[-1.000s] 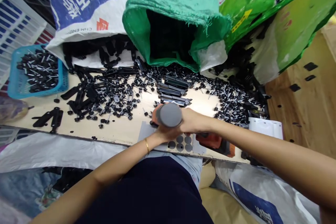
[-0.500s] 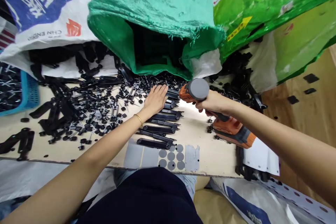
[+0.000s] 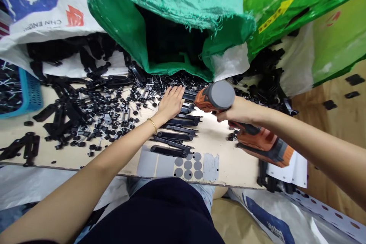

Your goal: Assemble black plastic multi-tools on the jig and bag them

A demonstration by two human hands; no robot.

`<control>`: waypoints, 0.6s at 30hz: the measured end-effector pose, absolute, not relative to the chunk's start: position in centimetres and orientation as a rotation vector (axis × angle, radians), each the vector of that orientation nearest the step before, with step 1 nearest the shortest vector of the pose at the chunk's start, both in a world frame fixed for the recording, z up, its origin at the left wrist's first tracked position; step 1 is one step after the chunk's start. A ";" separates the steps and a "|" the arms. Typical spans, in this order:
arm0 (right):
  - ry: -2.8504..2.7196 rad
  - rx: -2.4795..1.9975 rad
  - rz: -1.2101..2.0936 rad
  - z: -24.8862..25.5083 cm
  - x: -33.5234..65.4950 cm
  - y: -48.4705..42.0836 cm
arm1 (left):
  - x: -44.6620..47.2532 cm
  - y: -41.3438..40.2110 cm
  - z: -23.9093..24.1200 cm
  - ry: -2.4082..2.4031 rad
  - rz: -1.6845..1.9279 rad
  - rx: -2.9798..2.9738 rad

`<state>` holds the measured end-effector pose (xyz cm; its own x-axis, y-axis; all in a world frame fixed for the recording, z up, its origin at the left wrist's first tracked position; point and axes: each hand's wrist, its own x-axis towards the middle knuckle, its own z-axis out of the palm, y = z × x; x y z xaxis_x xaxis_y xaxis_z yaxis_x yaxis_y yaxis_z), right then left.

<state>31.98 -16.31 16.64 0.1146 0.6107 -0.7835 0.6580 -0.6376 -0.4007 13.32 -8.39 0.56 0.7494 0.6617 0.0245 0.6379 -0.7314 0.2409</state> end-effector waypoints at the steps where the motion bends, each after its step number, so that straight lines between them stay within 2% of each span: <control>1: 1.294 2.297 -1.651 16.7 31.7 -16.5 | 13.3 -8.4 0.6 1.022 0.165 2.729; 4: 1.246 2.224 -1.753 16.4 30.7 -16.6 | 13.2 -8.3 0.4 1.020 0.184 2.722; 13: 1.373 2.092 -1.410 16.4 28.8 -14.8 | 13.1 -8.3 -0.1 0.978 0.273 2.711; 18: 1.373 2.138 -1.526 15.8 28.5 -16.1 | 13.1 -8.4 -0.4 0.944 0.320 2.691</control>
